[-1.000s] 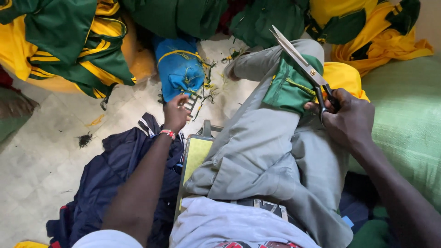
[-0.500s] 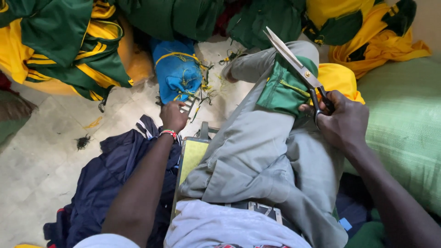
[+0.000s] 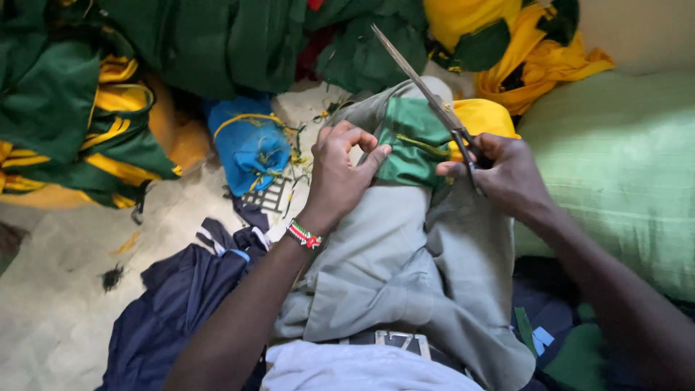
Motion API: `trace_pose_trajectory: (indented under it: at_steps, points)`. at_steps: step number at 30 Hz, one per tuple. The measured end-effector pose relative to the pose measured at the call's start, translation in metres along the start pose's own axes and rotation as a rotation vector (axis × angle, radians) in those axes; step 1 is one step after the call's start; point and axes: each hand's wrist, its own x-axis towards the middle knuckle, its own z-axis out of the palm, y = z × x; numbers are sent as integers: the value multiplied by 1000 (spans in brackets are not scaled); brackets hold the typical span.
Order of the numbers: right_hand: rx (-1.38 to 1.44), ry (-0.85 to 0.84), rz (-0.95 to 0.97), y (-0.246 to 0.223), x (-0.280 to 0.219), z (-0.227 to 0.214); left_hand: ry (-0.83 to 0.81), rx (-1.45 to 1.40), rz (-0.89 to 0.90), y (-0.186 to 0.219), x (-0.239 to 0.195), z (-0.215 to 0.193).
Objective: The person sits on the floor and uses scissors to cut a yellow piece of fabric, then cuts a green piece of fabric. They trim the edges and remove excess material from both items.
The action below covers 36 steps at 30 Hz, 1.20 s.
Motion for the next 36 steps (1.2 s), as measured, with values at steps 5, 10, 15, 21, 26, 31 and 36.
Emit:
trace_pose_trajectory:
  at_steps: [5, 10, 15, 21, 26, 31, 36]
  points:
    - [351, 73, 95, -42, -15, 24, -21, -132, 111, 43, -2, 12]
    - [418, 143, 37, -27, -1, 27, -215, -655, -69, 62, -1, 13]
    - [572, 152, 32, -9, 3, 21, -67, -112, 447, 54, 28, 8]
    - [628, 138, 71, -6, 6, 14, -215, -218, 285, 25, 61, 35]
    - [607, 152, 50, 1, 14, 4, -285, -454, 134, -1, 67, 49]
    - [569, 147, 76, 14, 26, 13, -236, 191, 357, -7, 72, 55]
    - [404, 27, 189, 23, 40, 17, -38, 342, 611, 56, 51, 37]
